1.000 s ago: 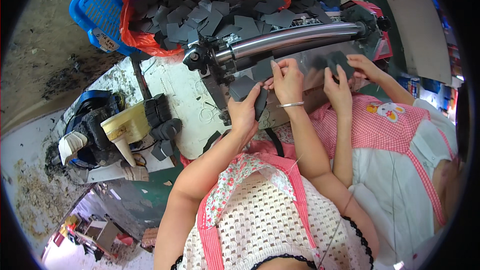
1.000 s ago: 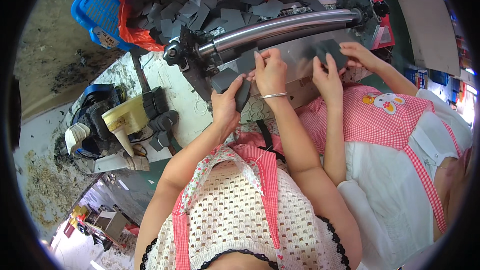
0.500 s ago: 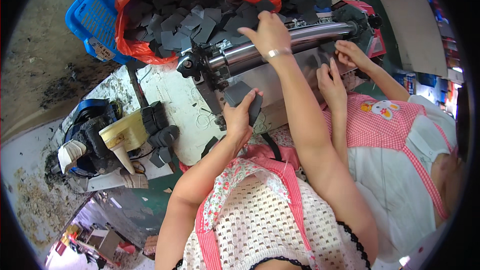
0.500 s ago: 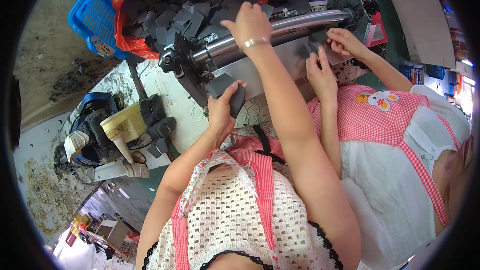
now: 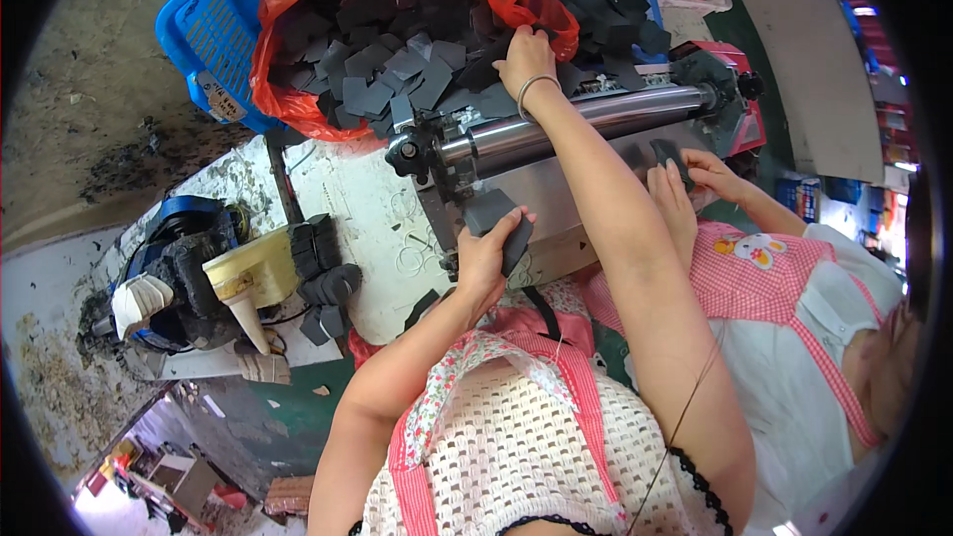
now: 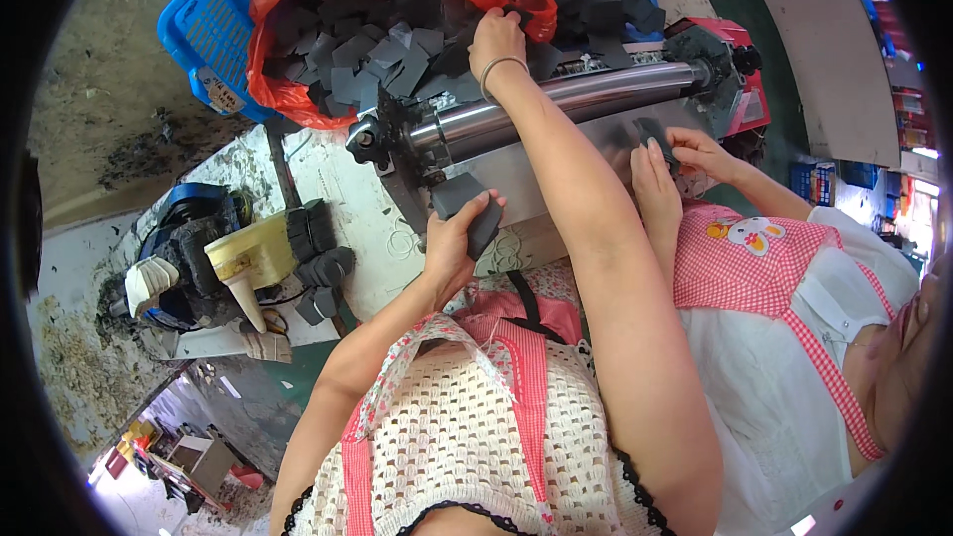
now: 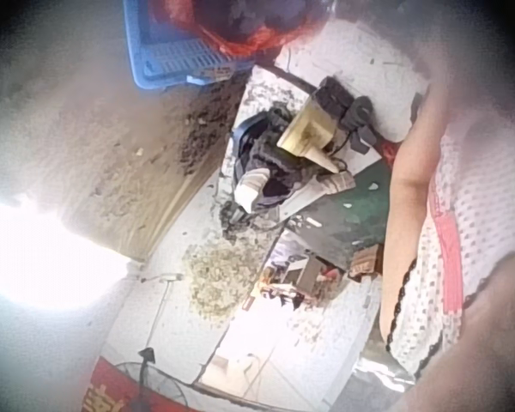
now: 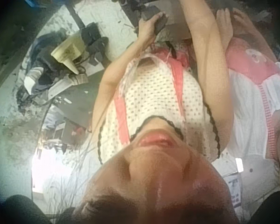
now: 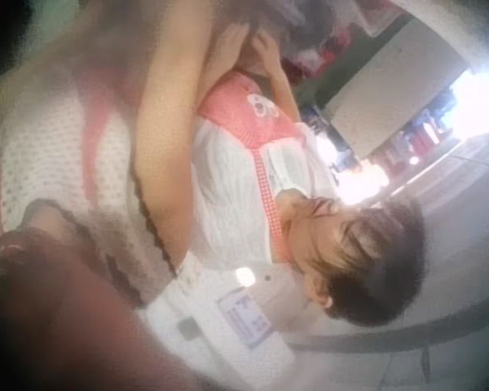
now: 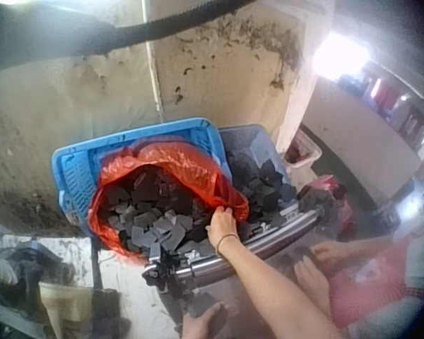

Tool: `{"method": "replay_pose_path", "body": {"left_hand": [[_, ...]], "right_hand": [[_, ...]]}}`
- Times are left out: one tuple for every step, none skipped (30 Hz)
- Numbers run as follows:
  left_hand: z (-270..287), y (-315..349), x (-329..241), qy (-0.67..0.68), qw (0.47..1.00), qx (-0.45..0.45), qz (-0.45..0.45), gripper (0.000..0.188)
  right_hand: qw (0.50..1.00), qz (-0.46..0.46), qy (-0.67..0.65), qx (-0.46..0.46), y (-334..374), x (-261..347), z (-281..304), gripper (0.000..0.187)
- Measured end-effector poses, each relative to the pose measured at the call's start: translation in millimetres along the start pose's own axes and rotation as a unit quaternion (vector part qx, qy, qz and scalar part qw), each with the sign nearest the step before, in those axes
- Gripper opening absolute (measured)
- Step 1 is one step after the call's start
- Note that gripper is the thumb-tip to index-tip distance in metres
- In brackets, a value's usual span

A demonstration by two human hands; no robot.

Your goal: The person feeds shoe components through a rolling machine by hand.

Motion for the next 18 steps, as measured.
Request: {"method": "replay_pose_path", "body": {"left_hand": [[0,0,0,-0.001,1.0,0.002,0.004,0.021],[1,0,-1,-0.002,1.0,0.004,0.008,0.021],[1,0,-1,0.0,1.0,0.004,0.008,0.021],[0,0,-2,-0.003,1.0,0.003,0.013,0.021],[0,0,-3,-0.005,1.0,0.002,0.019,0.021],[0,0,-3,-0.003,1.0,0.001,0.018,0.021],[0,0,-3,0.001,1.0,0.002,0.014,0.022],[0,1,-3,0.005,1.0,0.004,0.01,0.022],[0,0,-3,0.006,1.0,0.003,0.01,0.022],[1,-1,-2,0.006,1.0,0.006,0.011,0.022],[2,-1,-1,0.006,1.0,0.008,0.012,0.022],[2,0,-1,0.006,1.0,0.008,0.013,0.022],[1,1,-2,0.004,1.0,0.009,0.013,0.022],[1,2,-2,0.002,1.0,0.01,0.015,0.022],[2,3,-2,0.001,1.0,0.011,0.016,0.022],[4,3,-3,0.017,1.0,0.013,0.018,0.022],[6,3,-4,0.033,0.999,0.016,0.02,0.022],[7,2,-5,0.034,0.999,0.015,0.02,0.022]], "right_hand": [[1.0,0.01,-0.004,0.0,-2,0,-2,0.046],[1.0,0.01,-0.004,0.001,-2,0,-5,0.046],[0.999,0.039,0.016,-0.021,-2,1,-5,0.043],[0.996,0.068,0.036,-0.044,-2,1,-5,0.04],[0.996,0.069,0.037,-0.043,-3,0,-6,0.04],[0.996,0.089,0.002,-0.021,-3,2,-6,0.037],[0.994,0.109,-0.032,0.002,-4,3,-6,0.035],[0.993,0.111,-0.031,0.002,-3,3,-5,0.035],[0.993,0.117,-0.031,0.011,-1,5,-2,0.033],[0.992,0.122,-0.031,0.019,1,6,1,0.03],[0.992,0.122,-0.03,0.019,2,5,4,0.03],[0.987,0.119,-0.092,0.055,4,3,9,0.028],[0.977,0.114,-0.154,0.091,6,1,14,0.025],[0.978,0.101,-0.15,0.103,8,-2,19,0.021],[0.978,0.099,-0.15,0.102,12,-3,26,0.021],[0.965,0.081,-0.209,0.139,18,-3,30,0.021],[0.945,0.062,-0.268,0.175,26,-4,32,0.022],[0.94,0.088,-0.294,0.149,37,-7,39,0.019]]}}
Point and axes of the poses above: each hand's wrist, its own y-axis away from the middle knuckle, its own z-axis out of the back of the hand, x = y × z, the point moved 2 cm from there along -y, towards the middle knuckle
